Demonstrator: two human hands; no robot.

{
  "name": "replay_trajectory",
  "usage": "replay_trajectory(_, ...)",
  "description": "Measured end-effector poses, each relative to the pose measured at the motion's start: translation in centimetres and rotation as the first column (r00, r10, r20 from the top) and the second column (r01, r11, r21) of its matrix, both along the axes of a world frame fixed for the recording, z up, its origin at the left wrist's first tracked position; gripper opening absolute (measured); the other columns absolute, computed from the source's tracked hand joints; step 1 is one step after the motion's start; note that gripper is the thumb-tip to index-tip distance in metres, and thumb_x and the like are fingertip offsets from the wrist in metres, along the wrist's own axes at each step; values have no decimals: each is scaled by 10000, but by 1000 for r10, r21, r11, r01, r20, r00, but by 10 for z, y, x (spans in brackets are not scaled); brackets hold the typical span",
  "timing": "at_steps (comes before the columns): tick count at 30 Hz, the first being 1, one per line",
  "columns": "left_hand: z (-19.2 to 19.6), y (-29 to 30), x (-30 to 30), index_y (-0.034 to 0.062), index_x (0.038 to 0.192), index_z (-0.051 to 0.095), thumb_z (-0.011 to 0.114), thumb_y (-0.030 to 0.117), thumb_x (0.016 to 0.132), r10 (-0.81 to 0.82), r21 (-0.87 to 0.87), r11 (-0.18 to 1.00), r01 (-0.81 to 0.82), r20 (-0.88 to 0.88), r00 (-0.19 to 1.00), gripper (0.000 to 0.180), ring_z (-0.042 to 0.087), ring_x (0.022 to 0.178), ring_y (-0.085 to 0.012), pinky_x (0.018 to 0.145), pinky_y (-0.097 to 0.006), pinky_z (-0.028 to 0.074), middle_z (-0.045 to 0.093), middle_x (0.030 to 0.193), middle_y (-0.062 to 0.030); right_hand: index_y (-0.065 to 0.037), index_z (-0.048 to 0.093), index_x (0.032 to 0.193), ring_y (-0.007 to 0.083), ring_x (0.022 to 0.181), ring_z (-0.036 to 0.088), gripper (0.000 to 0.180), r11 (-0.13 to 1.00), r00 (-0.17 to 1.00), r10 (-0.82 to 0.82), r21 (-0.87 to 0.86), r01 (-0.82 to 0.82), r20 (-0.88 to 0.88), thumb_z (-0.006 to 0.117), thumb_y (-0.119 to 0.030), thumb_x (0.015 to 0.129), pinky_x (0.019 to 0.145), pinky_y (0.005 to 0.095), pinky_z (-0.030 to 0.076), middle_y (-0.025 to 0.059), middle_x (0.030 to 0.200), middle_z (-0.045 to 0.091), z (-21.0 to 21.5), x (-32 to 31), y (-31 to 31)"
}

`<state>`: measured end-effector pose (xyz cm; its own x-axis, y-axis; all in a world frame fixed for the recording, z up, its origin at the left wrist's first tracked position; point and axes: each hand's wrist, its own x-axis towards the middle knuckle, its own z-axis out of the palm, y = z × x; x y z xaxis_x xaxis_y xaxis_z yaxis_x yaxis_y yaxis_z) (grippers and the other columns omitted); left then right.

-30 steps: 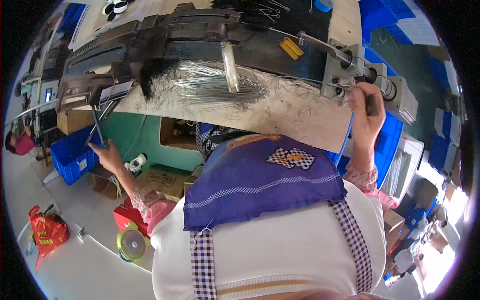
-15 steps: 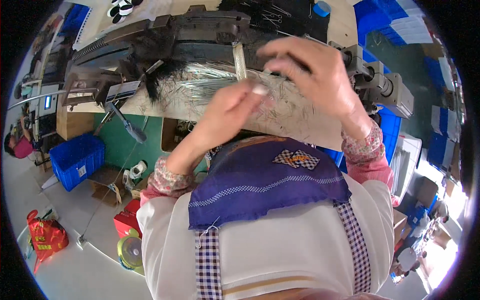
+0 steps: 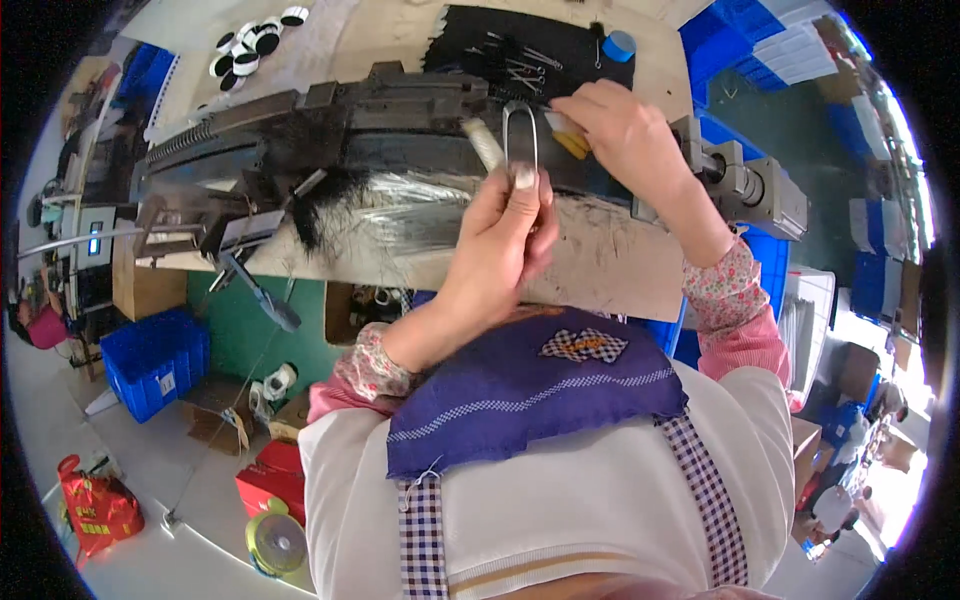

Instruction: The recorder uses an industrial machine to comb and bind bundles of synthetic hair fibers for manufacturing.

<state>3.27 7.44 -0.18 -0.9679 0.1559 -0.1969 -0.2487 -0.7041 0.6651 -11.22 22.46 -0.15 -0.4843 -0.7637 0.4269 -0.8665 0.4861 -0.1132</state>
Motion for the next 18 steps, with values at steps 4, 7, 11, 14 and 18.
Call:
replay_trajectory(4,32,-50,-2,89,934,516,485,264,982,81,205,975,-90,48,996,184,277,452,-31,366,-200,203,458,740,9,-29,611,869,259,829,587,199,999,999,42,11,-41,-29,618,-17,670,701,349,511,80,803,562,2,0,4)
replay_trajectory(7,14,-98,12,69,961,596,512,239,967,189,734,657,-174,63,980,189,304,443,-25,362,-185,208,510,784,1,-19,600,867,259,809,581,222,997,998,69,-37,-68,12,607,16,649,684,351,516,82,793,545,8,13,6)
replay_trajectory(11,-29,-121,41,64,1017,657,538,233,945,152,-38,980,-197,-503,851,219,411,466,-73,397,-217,291,586,724,-25,-37,605,867,276,812,589,163,998,998,-10,-60,13,61,600,-15,705,685,378,521,108,810,551,10,2,-1)
replay_trajectory(14,5,-67,14,-10,944,682,603,213,880,-179,-857,496,-139,-257,950,245,599,621,-183,567,-297,450,671,773,-120,-19,627,991,329,865,596,226,986,993,-119,123,115,23,609,-86,775,740,402,494,147,893,577,-1,-42,-25)
replay_trajectory(18,-27,-12,-82,-21,909,673,610,191,843,-361,-937,321,-136,-254,897,231,647,669,-309,616,-340,486,632,752,-228,-37,637,987,308,853,605,219,984,989,-144,102,144,-11,647,-145,797,733,409,488,127,922,592,15,-61,-20)
